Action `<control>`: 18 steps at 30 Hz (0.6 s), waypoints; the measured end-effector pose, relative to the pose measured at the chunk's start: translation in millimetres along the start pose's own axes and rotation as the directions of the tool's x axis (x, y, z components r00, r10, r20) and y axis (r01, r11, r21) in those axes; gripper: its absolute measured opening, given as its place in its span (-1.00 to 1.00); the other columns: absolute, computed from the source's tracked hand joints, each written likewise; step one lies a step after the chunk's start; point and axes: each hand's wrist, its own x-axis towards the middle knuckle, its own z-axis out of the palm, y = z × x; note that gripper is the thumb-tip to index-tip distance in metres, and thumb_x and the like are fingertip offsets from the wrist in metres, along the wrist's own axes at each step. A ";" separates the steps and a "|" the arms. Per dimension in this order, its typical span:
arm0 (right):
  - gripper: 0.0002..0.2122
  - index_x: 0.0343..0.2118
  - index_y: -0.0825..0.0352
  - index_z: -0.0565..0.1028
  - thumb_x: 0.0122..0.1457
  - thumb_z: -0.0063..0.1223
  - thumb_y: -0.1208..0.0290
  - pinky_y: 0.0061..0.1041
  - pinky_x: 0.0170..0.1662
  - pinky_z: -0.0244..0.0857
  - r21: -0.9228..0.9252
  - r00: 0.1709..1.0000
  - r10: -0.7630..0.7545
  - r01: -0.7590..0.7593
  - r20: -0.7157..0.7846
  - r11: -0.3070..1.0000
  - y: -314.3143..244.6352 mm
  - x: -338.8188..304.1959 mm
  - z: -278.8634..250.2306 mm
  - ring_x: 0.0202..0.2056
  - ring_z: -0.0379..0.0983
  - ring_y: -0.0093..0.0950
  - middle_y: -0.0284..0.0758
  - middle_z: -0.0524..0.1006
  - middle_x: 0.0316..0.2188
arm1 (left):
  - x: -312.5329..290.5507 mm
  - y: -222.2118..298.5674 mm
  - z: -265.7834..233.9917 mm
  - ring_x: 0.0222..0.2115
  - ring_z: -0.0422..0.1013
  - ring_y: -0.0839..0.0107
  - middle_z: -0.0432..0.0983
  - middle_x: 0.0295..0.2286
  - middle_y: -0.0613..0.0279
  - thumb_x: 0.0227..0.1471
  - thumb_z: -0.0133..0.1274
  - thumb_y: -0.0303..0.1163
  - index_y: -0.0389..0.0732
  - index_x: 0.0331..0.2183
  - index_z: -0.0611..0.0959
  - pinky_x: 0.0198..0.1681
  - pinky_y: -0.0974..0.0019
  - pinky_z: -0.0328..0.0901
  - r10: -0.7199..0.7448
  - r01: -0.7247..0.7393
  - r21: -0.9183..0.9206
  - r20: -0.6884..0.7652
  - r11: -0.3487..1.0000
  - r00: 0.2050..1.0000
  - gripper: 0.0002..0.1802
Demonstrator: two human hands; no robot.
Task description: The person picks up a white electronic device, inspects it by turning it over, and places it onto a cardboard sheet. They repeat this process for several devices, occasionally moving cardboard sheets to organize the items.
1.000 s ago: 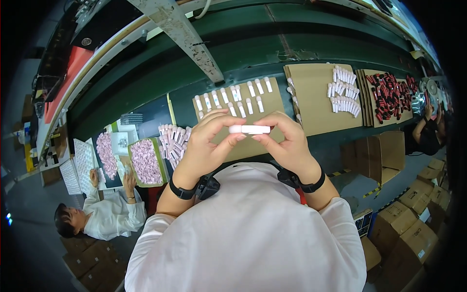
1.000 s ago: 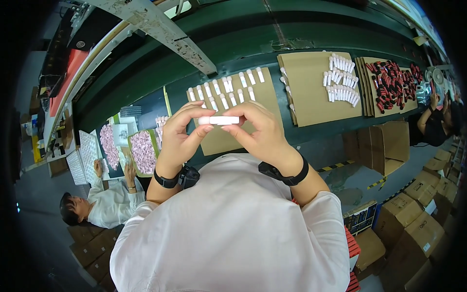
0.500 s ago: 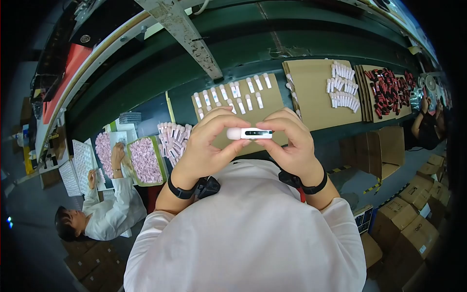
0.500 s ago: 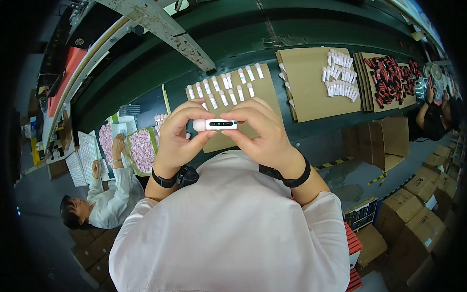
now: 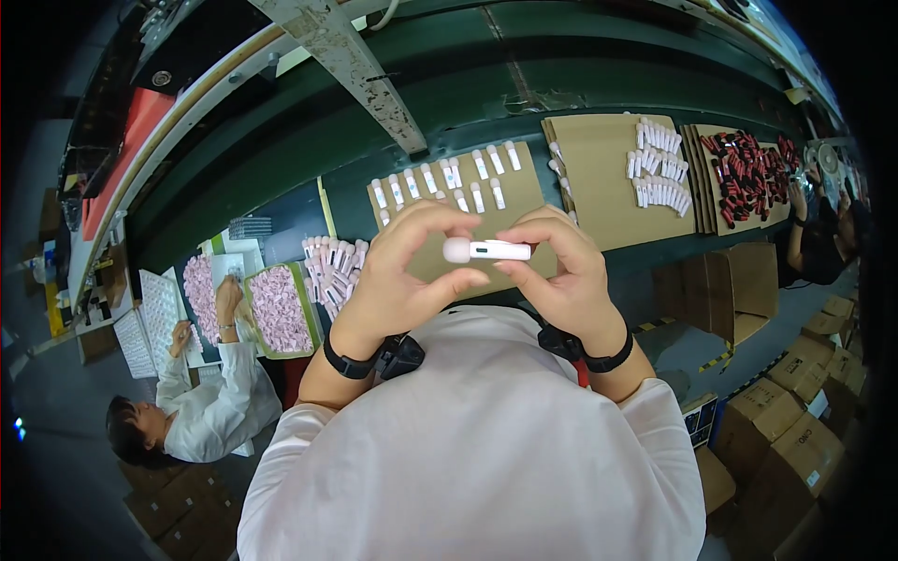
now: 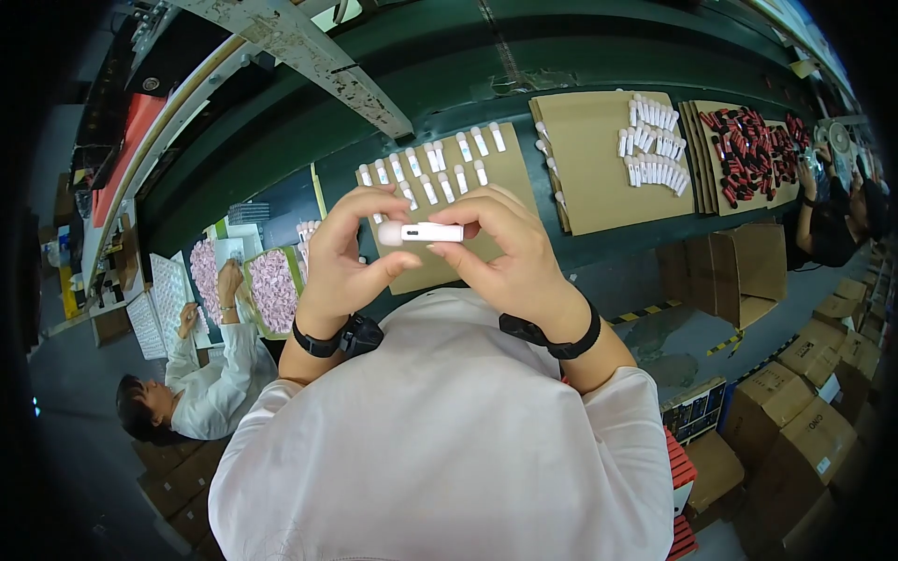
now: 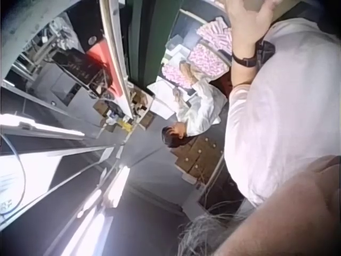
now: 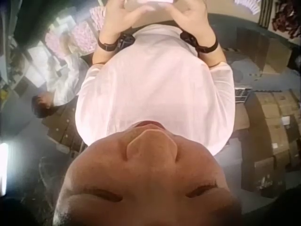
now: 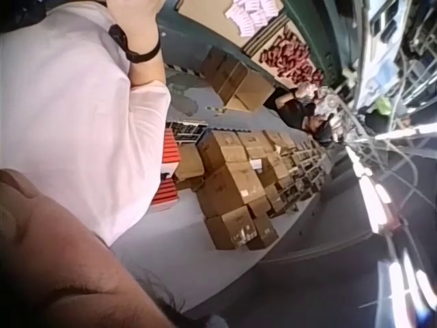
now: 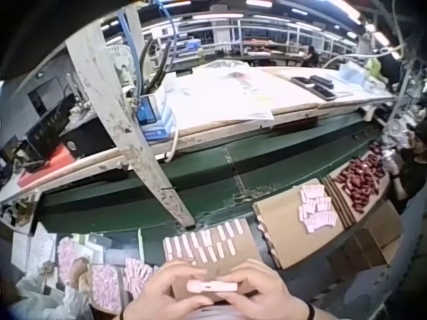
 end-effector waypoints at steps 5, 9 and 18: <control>-0.74 -0.24 0.38 0.52 -0.05 0.25 0.60 -0.52 -0.28 0.26 -0.109 0.999 -0.036 0.036 0.001 0.993 0.4 2.6 -0.8 -0.37 0.39 -0.44 -0.28 0.51 -0.37 | -2.1 -9.8 -1.6 -0.30 0.43 0.22 0.50 -0.34 0.14 -0.16 0.28 -0.50 -0.27 -0.27 0.61 -0.12 0.30 0.31 -0.155 0.155 -0.051 0.009 0.987 0.988 -0.69; -0.77 -0.27 0.38 0.51 -0.04 0.23 0.60 -0.51 -0.32 0.27 -0.197 0.999 0.033 -0.024 0.039 0.980 6.7 5.3 0.9 -0.39 0.39 -0.45 -0.28 0.50 -0.38 | 2.1 -27.1 -2.2 -0.28 0.43 0.27 0.50 -0.33 0.14 -0.14 0.28 -0.49 -0.28 -0.24 0.60 -0.13 0.31 0.30 -0.080 0.075 0.065 0.083 0.995 0.993 -0.67; -0.81 -0.32 0.42 0.48 0.03 0.15 0.46 -0.39 -0.37 0.37 -0.360 0.838 0.546 -0.513 -0.014 0.779 158.6 -22.3 6.4 -0.47 0.51 -0.32 -0.18 0.55 -0.45 | -10.8 -69.7 2.4 -0.30 0.43 0.30 0.50 -0.33 0.11 -0.10 0.20 -0.56 -0.32 -0.26 0.60 -0.17 0.34 0.31 -0.236 0.235 0.235 -0.026 0.943 0.971 -0.73</control>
